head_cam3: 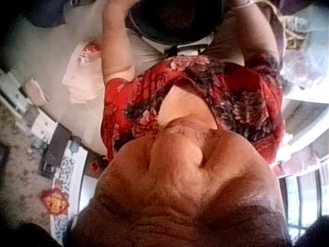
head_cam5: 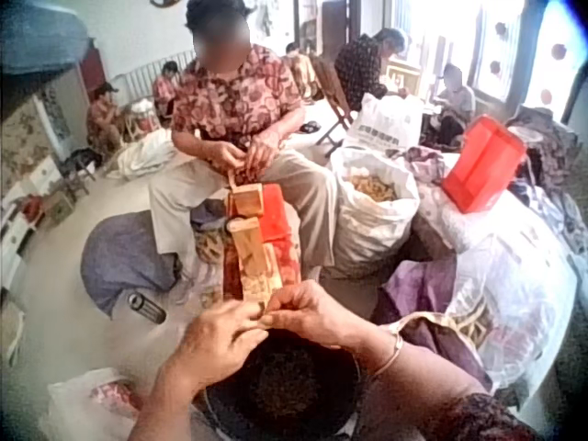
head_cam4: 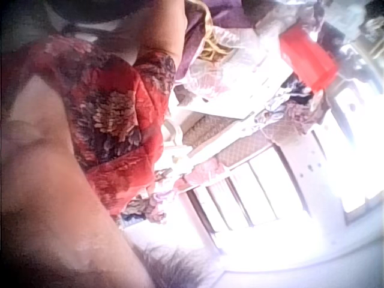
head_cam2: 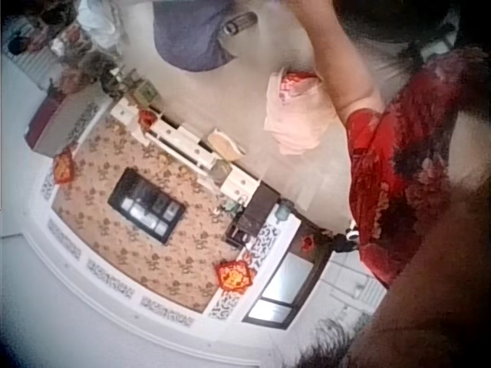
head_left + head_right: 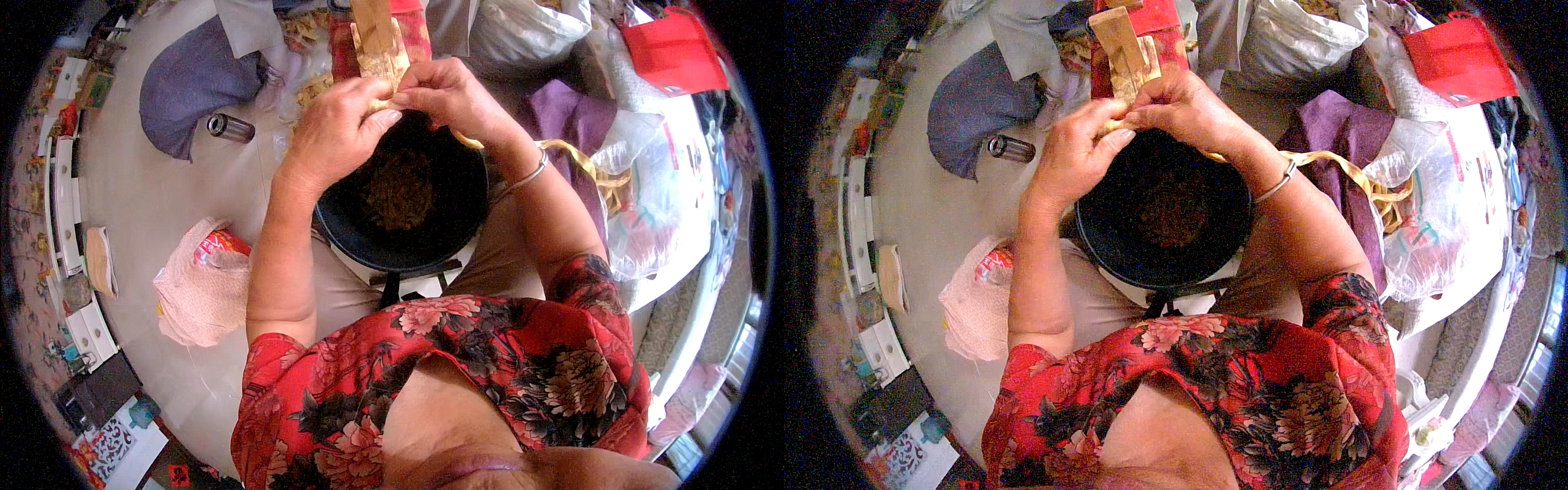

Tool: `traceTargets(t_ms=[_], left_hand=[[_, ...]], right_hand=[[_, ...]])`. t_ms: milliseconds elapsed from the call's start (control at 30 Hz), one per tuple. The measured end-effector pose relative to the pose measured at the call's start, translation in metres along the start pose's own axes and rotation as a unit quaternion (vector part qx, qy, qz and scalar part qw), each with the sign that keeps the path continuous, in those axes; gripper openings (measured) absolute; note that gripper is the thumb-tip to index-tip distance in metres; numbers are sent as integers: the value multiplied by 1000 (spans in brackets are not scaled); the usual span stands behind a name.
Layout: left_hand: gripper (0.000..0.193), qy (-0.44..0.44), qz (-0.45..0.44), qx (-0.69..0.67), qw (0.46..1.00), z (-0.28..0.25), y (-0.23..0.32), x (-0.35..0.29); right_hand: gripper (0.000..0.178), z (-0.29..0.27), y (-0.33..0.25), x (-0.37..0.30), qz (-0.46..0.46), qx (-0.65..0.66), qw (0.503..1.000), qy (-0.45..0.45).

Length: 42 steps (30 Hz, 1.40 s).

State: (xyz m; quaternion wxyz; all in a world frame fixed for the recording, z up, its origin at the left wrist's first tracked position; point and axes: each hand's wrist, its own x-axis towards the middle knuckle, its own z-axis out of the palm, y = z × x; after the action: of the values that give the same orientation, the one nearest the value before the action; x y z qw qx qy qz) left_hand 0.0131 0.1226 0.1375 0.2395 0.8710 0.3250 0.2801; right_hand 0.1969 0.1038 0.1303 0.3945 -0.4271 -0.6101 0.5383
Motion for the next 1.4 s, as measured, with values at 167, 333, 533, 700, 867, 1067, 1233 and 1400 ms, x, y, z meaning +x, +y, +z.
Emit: traceTargets(t_ms=[167, 333, 533, 700, 867, 1067, 1233, 1400], left_hand=[[22, -133, -82, -69, 985, -1, -16, 1], [23, -14, -143, 82, 986, 11, -39, 26], [25, 73, -174, 114, 975, 23, -62, 45], [36, -39, -198, 109, 973, 11, -36, 26], [46, 95, -249, -340, 902, 44, 11, 13], [32, 296, -177, -729, 592, 19, -6, 24], [33, 401, -111, -631, 655, -27, -17, 16], [33, 438, 93, -85, 890, -6, -14, 18]], right_hand=[[14, -17, 10, 4, 57, -99, 993, 29], [20, -27, 26, 36, -51, -291, 942, 156], [22, -25, 47, 66, -39, -386, 896, 214], [32, -30, 40, 49, -29, -413, 887, 203], [30, 18, 8, 15, 197, 245, 949, 35], [28, 27, 3, 12, 98, 132, 985, -58], [25, 25, -18, 7, 115, 77, 989, -54], [18, 26, -18, 3, 56, 427, 900, -69]])
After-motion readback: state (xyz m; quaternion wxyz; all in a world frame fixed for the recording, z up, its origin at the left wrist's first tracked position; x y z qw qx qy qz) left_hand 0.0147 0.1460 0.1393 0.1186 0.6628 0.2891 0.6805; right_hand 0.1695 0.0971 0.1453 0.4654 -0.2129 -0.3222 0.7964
